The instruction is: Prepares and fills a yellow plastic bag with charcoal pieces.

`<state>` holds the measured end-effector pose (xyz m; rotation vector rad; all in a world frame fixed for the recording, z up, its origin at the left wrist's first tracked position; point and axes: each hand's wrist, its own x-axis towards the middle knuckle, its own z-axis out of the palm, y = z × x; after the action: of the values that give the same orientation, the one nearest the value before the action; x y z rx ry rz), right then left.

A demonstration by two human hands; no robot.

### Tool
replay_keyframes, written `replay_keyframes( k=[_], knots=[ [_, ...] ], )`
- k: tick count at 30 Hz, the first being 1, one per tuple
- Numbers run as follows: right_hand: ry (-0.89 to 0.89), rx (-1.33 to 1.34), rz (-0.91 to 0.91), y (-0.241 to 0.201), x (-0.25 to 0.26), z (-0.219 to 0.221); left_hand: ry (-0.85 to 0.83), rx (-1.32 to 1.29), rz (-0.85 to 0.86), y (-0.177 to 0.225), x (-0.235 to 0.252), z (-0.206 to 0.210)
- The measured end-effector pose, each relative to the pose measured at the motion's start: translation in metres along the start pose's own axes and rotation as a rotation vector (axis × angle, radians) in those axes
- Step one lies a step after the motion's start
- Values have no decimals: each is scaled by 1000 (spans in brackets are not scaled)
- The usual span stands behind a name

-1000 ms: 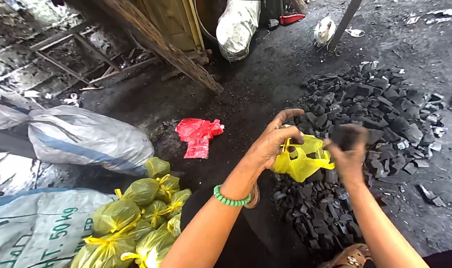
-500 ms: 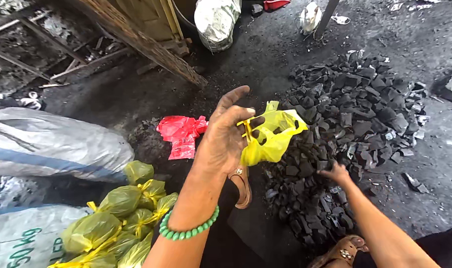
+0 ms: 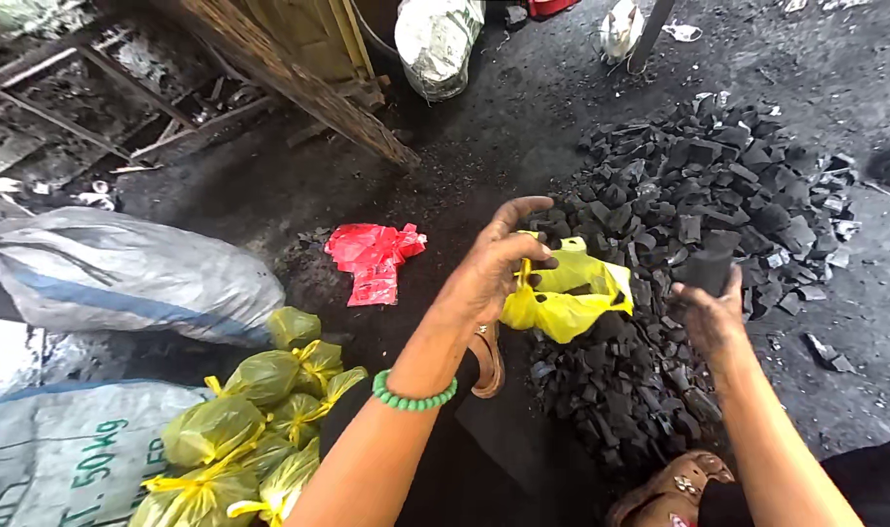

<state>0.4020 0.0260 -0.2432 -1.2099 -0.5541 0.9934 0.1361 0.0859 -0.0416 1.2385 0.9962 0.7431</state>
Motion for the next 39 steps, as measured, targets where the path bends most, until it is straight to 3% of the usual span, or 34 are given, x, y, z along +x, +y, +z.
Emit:
replay_keyframes(
  k=[2, 3, 4, 7, 8, 10, 12, 14, 16, 20, 21, 23, 27, 33, 37, 38, 39],
  knots=[
    [-265, 143, -120, -34, -11, 28, -64, 14, -34, -4, -1, 11],
    [-386, 55, -173, -42, -14, 41, -98, 14, -52, -5, -1, 16],
    [-487, -165, -206, -46, -16, 51, -122, 8, -66, -6, -1, 20],
    [-794, -1199, -192, -47, -9, 77, -96, -22, -84, -6, -1, 26],
    [-831, -1330, -190, -46, -8, 80, -62, -37, -88, -5, -2, 25],
    [-781, -1105, -343, -58, -12, 71, 11, -70, -70, -1, -3, 23],
    [-649, -630, -444, -68, -16, 54, 56, -93, -12, 5, -8, 19],
    [-426, -315, -407, -52, -6, 34, 91, -125, 66, 12, -12, 13],
    [-282, -535, -262, -8, 6, 4, 120, -168, 143, 20, -15, 7],
    [-471, -1217, 320, 114, -11, -24, 167, -131, 182, 28, -21, -4],
    [-436, -1281, 364, 131, -28, -20, 176, -105, 182, 28, -21, -6],
    [-370, -1334, 279, 149, -63, -13, 193, -72, 195, 28, -21, -10],
    [-451, -1460, 213, 146, -74, -15, 232, -50, 226, 29, -20, -24],
    [-357, -1412, 375, 146, -53, -4, 287, -108, 161, 25, -21, -36],
    [-292, -1179, 184, 132, -64, -25, 158, -169, 128, 23, -18, -35],
    [-324, -1156, 274, 99, -65, -20, 110, -150, 113, 22, -17, -33],
    [-493, -1133, 569, 49, -52, -13, 63, -112, 92, 19, -16, -30]
  ],
)
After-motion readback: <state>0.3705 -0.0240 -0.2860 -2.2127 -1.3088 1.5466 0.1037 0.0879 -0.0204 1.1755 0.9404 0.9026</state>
